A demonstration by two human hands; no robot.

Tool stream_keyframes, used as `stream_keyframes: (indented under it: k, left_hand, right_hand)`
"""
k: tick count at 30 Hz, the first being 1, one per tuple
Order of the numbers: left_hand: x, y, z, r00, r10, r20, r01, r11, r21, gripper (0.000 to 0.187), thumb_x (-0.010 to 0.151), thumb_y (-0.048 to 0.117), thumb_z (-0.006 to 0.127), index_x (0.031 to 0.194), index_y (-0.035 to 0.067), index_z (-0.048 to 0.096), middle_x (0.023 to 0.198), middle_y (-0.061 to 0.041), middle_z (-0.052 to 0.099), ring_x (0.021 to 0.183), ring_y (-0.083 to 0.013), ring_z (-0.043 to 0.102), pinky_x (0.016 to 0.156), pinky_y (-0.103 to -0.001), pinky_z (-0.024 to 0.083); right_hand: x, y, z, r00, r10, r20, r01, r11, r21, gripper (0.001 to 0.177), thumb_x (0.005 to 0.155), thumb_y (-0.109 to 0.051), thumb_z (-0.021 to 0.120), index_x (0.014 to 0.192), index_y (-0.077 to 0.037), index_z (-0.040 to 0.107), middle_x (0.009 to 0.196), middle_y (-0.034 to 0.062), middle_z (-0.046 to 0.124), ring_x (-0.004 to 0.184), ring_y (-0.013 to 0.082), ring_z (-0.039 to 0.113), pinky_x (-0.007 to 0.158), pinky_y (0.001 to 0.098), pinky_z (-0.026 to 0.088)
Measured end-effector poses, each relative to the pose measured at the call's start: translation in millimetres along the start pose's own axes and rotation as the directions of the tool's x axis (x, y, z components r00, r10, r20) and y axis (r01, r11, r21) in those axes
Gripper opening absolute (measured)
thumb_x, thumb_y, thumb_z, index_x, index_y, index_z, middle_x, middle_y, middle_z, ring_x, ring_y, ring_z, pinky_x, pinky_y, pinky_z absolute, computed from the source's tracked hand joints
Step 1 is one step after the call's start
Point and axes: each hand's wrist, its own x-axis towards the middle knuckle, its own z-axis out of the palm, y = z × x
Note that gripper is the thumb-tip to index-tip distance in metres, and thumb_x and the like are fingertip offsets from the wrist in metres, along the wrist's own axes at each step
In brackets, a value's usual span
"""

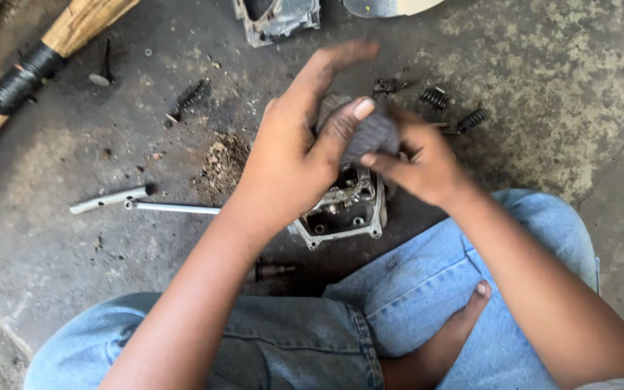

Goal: The person sits on the floor and cleans a disassembled engine cylinder head using a rag. They wipe the exterior and interior surfaces of the metal part, handling it with both hands to remove dirt and grime.

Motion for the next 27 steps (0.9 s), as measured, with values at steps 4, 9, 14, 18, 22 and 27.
stream_keyframes:
  k: [4,9,14,18,22,27]
  left_hand:
    - [5,13,-7,0.966,-0.182,0.181,0.235,0.911,-0.338,0.067,0.099,0.000,0.067,0.156,0.011,0.033,0.157,-0.004,0.047,0.117,-0.0259,0.075,0.103,-0.032,0.059]
    - [11,9,-17,0.997,0.004,0.071,-0.010,0.996,0.089,0.053,0.084,-0.012,0.058,0.133,0.006,0.053,0.119,-0.012,0.073,0.108,-0.0262,0.077,0.096,-0.035,0.060]
    - [3,-15,-12,0.999,-0.014,-0.033,0.023,0.958,0.284,0.023,0.102,-0.004,0.065,0.122,0.006,0.063,0.119,-0.011,0.075,0.114,-0.0276,0.077,0.101,-0.036,0.061]
    - [-2,-23,-1,1.000,-0.021,0.012,0.013,0.890,0.455,0.027,0.098,0.007,0.070,0.123,0.007,0.063,0.119,-0.014,0.071,0.113,-0.0344,0.071,0.097,-0.044,0.057]
    - [-6,-21,5,0.986,-0.049,0.162,-0.038,0.867,0.497,0.037,0.088,0.013,0.072,0.123,0.005,0.062,0.117,-0.017,0.064,0.111,-0.0383,0.064,0.094,-0.050,0.052]
    - [-3,-1,12,0.974,-0.034,0.226,-0.088,0.855,0.510,0.035,0.086,0.014,0.072,0.119,0.005,0.063,0.115,-0.016,0.065,0.109,-0.0395,0.064,0.092,-0.049,0.052]
  right_hand:
    - [-3,-6,-21,0.964,0.262,0.036,-0.234,0.782,0.577,0.040,0.089,-0.007,0.073,0.128,-0.003,0.065,0.103,0.0075,0.071,0.083,0.0219,0.067,0.071,0.0369,0.057]
    - [-3,-3,-30,0.993,0.059,0.101,-0.112,0.726,0.678,0.017,0.103,-0.010,0.071,0.113,0.004,0.068,0.103,0.0117,0.074,0.097,0.0228,0.068,0.092,0.0335,0.054]
    - [-7,-1,-25,0.853,0.169,0.494,-0.453,0.710,0.539,0.026,0.089,-0.015,0.070,0.110,0.000,0.073,0.107,0.0121,0.076,0.097,0.0228,0.071,0.089,0.0379,0.056]
    - [-18,16,-31,0.861,0.167,0.481,-0.505,0.400,0.765,0.018,0.101,-0.011,0.077,0.095,0.005,0.075,0.081,0.0134,0.069,0.067,0.0247,0.065,0.059,0.0376,0.054]
    - [-4,14,-46,0.953,0.271,-0.134,-0.022,0.502,0.864,0.024,0.106,-0.027,0.069,0.104,-0.004,0.072,0.101,0.0084,0.074,0.097,0.0215,0.068,0.094,0.0356,0.052]
    - [9,16,-67,0.784,0.489,-0.382,0.181,0.408,0.895,0.024,0.095,-0.031,0.068,0.101,-0.008,0.070,0.103,0.0093,0.074,0.103,0.0278,0.069,0.101,0.0465,0.055]
